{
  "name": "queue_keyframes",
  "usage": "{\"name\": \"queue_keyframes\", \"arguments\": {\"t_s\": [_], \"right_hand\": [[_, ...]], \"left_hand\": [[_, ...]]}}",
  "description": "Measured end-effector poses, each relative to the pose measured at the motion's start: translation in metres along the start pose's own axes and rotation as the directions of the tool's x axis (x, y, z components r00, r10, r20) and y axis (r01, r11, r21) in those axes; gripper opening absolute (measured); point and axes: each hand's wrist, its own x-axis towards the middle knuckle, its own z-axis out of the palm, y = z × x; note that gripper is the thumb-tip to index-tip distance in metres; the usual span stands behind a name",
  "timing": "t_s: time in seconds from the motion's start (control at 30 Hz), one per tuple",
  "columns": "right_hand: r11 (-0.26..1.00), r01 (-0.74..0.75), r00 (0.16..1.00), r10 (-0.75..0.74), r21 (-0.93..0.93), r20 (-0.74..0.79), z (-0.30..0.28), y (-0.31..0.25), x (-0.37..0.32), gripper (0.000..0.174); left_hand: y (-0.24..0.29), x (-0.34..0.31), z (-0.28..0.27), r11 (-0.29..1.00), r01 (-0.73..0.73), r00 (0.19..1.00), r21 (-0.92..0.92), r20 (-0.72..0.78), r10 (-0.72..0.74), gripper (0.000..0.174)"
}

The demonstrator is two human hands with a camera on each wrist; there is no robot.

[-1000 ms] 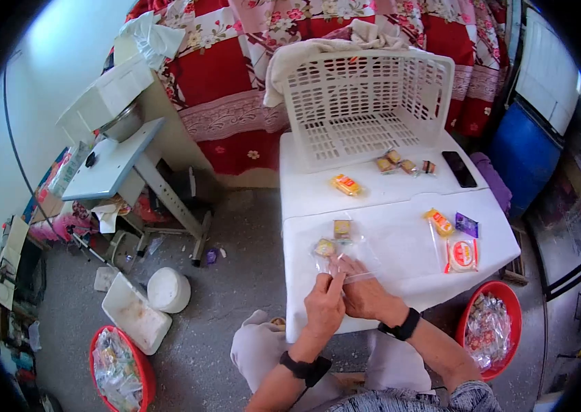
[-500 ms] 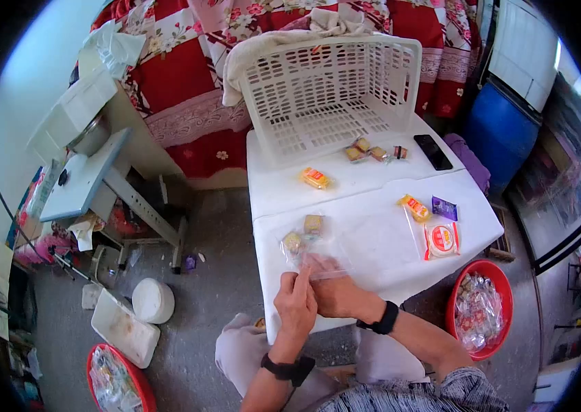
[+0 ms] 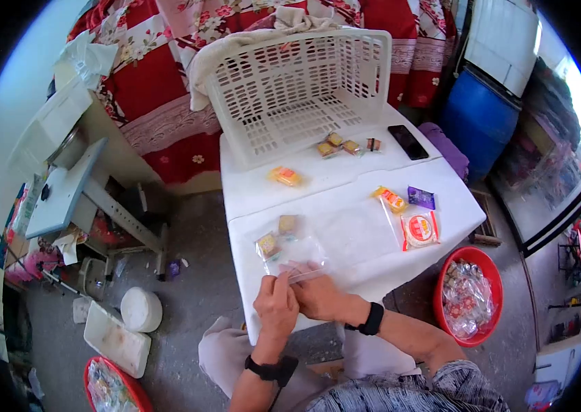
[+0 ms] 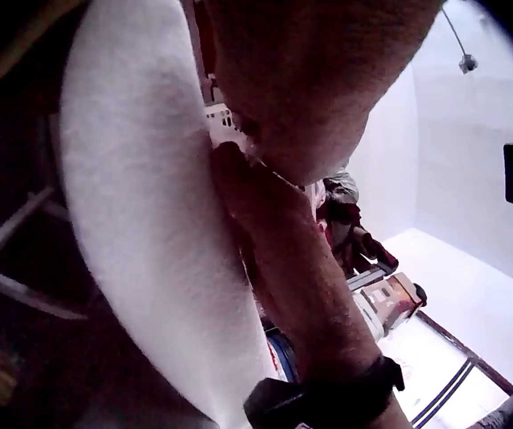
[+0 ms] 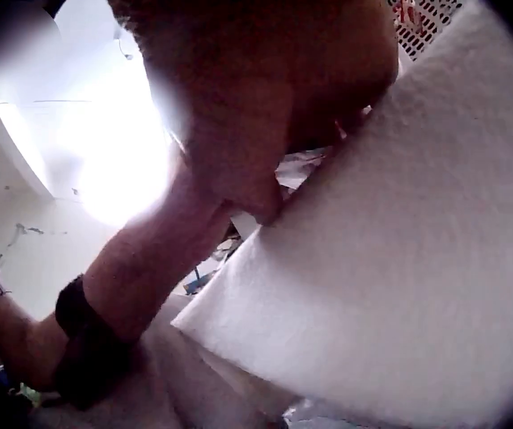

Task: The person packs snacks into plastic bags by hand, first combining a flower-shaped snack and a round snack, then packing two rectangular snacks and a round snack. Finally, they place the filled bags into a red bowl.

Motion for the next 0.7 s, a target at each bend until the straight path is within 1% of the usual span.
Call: {"name": "queue_keyframes", "arguments": {"t_s": [0.03, 0.07, 0.1, 0.13, 0.17, 0.2, 0.27, 0.3, 0.37, 0.4, 0.47, 0.5, 0.53, 0.57, 0.6, 0.63, 0.67, 0.7], "right_hand": [[0.996, 0.053, 0.997, -0.049, 0.071, -0.063, -0.007, 0.002, 0.005, 0.039], [0.995, 0.069, 0.996, -0.064, 0.076, -0.067, -0.014, -0.001, 0.009, 0.039], [1.0, 0.011, 0.997, -0.012, 0.008, 0.08, -0.019, -0.003, 0.013, 0.039], [0.997, -0.038, 0.974, 0.052, -0.069, 0.22, -0.021, -0.003, 0.017, 0.04], [0.995, -0.012, 0.984, 0.03, -0.1, 0.178, -0.014, 0.002, 0.018, 0.045], [0.995, -0.002, 0.984, 0.019, -0.096, 0.176, -0.009, 0.003, 0.022, 0.045], [0.987, -0.056, 0.993, 0.071, -0.149, 0.098, -0.004, 0.003, 0.028, 0.051], [0.988, -0.05, 0.993, 0.065, -0.148, 0.098, -0.004, 0.001, 0.028, 0.051], [0.991, -0.088, 0.994, 0.094, -0.098, 0.05, -0.008, -0.006, 0.023, 0.052], [0.991, -0.088, 0.994, 0.094, -0.099, 0.055, -0.009, -0.009, 0.015, 0.052], [1.0, -0.016, 0.975, 0.015, 0.006, 0.22, -0.018, -0.015, -0.004, 0.06], [0.997, -0.048, 0.904, 0.069, -0.059, 0.423, -0.044, -0.027, -0.002, 0.062], [0.997, -0.045, 0.902, 0.071, -0.07, 0.425, -0.056, -0.022, -0.003, 0.062], [0.985, -0.061, 0.878, -0.024, 0.16, 0.477, -0.067, -0.012, -0.007, 0.059], [0.922, -0.088, 0.855, -0.126, 0.378, 0.504, -0.081, -0.004, -0.008, 0.056], [0.918, -0.13, 0.861, -0.083, 0.375, 0.502, -0.105, 0.0, 0.003, 0.042], [0.876, -0.276, 0.864, 0.044, 0.396, 0.502, -0.118, 0.015, 0.015, 0.035], [0.81, -0.41, 0.846, 0.167, 0.42, 0.506, -0.131, 0.03, 0.028, 0.027]], "left_hand": [[0.0, -0.001, 0.002, 1.0, 0.0, 1.0, -0.014, -0.001, 0.0, 0.029], [0.001, -0.002, 0.004, 1.0, 0.001, 1.0, 0.0, -0.011, -0.001, 0.029], [0.001, -0.002, 0.004, 1.0, -0.014, 1.0, 0.001, -0.007, 0.014, 0.029], [0.002, -0.002, 0.003, 1.0, -0.028, 1.0, 0.002, -0.002, 0.028, 0.028], [0.003, -0.002, 0.002, 1.0, -0.017, 1.0, 0.009, 0.013, 0.017, 0.027], [0.002, -0.002, 0.001, 1.0, -0.016, 1.0, 0.019, 0.007, 0.016, 0.027], [-0.002, -0.002, 0.001, 1.0, -0.015, 1.0, -0.01, -0.004, 0.015, 0.026], [-0.003, -0.002, 0.0, 1.0, -0.013, 1.0, -0.006, -0.009, 0.013, 0.026], [-0.005, -0.001, -0.003, 0.999, -0.035, 0.999, -0.006, -0.03, 0.035, 0.026], [-0.005, -0.001, -0.004, 0.999, -0.032, 0.999, -0.008, -0.031, 0.031, 0.026], [-0.007, -0.002, -0.007, 1.0, 0.017, 1.0, 0.021, 0.001, -0.017, 0.024], [-0.008, -0.003, -0.006, 1.0, 0.021, 1.0, 0.016, -0.002, -0.021, 0.024], [-0.009, -0.005, -0.005, 0.999, 0.035, 0.999, 0.04, 0.014, -0.036, 0.023], [-0.01, -0.007, -0.003, 0.997, 0.047, 0.998, 0.062, 0.029, -0.049, 0.022], [-0.011, -0.008, -0.001, 0.998, 0.042, 0.999, 0.05, 0.019, -0.043, 0.022], [-0.014, -0.01, -0.001, 0.997, 0.04, 0.997, 0.068, 0.07, -0.045, 0.022], [-0.015, -0.012, -0.001, 0.995, 0.039, 0.991, 0.088, 0.123, -0.05, 0.021], [-0.014, -0.012, -0.002, 0.993, 0.024, 0.987, 0.112, 0.155, -0.042, 0.022]]}}
